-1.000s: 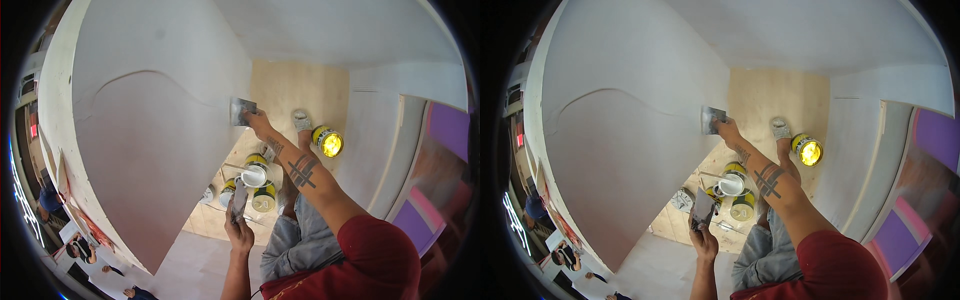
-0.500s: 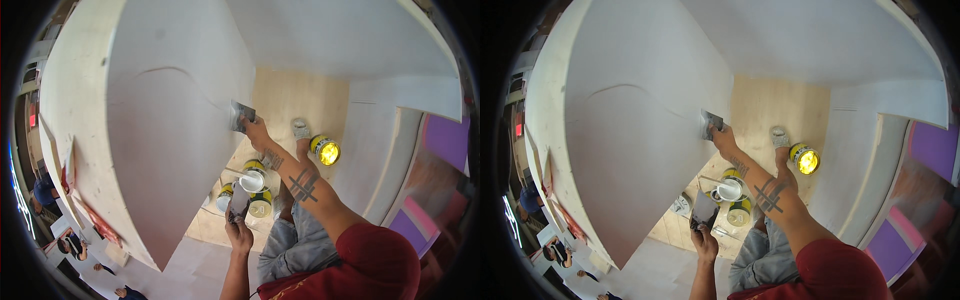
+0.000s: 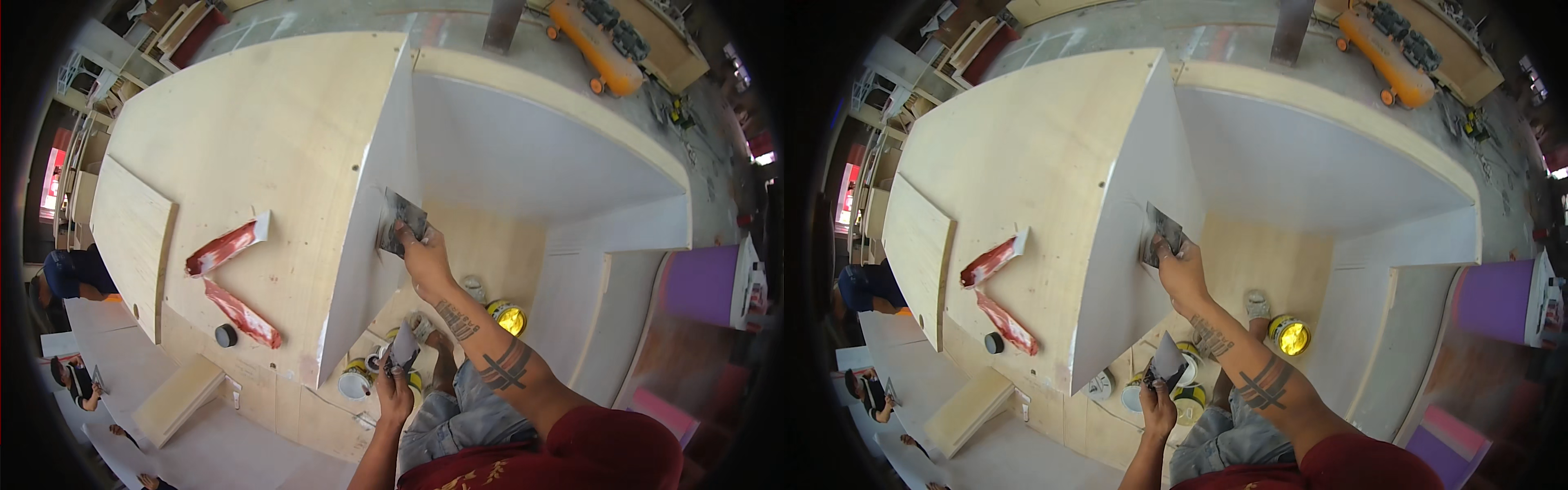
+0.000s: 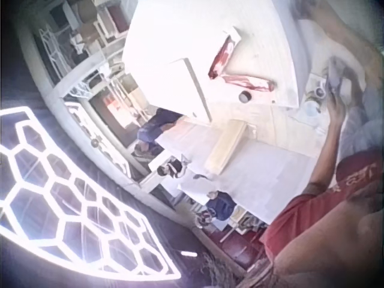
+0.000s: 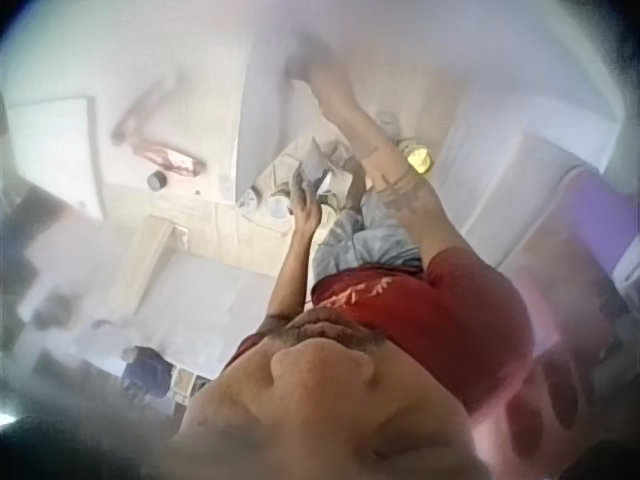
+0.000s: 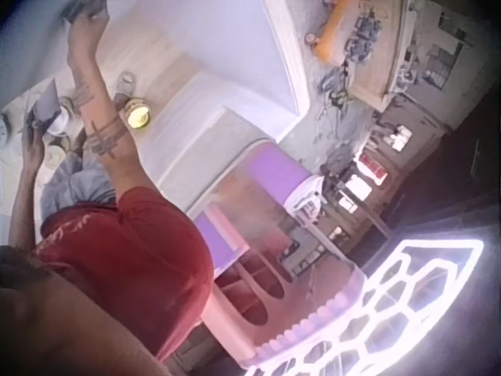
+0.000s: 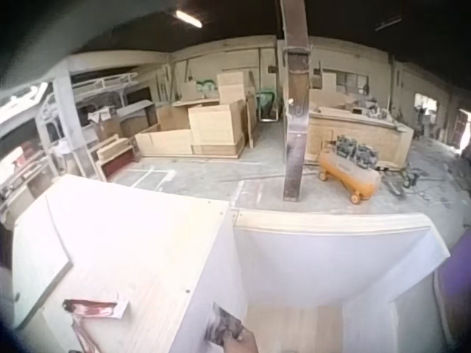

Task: Applying wood putty or plaster to the corners and joints of a wooden cabinet structure using putty knives to smooth the surface.

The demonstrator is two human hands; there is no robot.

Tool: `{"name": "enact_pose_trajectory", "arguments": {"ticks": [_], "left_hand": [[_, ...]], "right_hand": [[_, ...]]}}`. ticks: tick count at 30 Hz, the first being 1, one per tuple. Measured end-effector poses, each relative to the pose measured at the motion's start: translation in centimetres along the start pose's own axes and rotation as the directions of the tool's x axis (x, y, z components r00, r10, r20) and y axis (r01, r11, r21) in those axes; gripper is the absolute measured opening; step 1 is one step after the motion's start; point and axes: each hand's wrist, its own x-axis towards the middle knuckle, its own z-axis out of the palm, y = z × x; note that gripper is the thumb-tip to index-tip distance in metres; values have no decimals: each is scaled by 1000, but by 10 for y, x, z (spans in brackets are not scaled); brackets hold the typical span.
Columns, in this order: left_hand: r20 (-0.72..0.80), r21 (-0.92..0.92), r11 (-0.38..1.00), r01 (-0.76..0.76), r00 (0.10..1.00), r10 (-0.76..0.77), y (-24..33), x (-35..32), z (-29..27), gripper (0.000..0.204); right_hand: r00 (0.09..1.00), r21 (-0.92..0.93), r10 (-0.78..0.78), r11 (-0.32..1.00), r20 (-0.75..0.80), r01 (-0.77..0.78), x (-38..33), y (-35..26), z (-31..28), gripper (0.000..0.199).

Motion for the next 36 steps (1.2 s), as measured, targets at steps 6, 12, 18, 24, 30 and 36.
{"name": "enact_pose_trajectory", "arguments": {"ticks": [6, 12, 18, 24, 30, 36], "left_hand": [[-47, -113, 990, -81, 996, 76, 20, 0, 1, 36], [-28, -256, 962, 93, 994, -104, -10, 0, -8, 35], [456, -856, 154, 493, 861, -225, 65, 21, -15, 36], [475, -871, 35, 490, 858, -194, 91, 25, -30, 41], [317, -889, 305, 341, 940, -126, 95, 25, -7, 47], [34, -103, 784, -613, 785, 618, 59, 35, 41, 44]], "right_hand": [[986, -41, -168, 985, -6, 168, -36, -82, 36, 31], [911, -214, -390, 887, 132, 410, -83, -109, 51, 31], [303, -160, -625, 275, 719, 948, -125, -112, 3, 38], [-116, 185, -364, 162, 924, 969, -147, -92, -66, 54], [400, -418, -131, -175, 907, 891, -100, -55, -152, 54], [946, -593, 42, 788, 321, 166, -109, 5, -185, 55]]}}
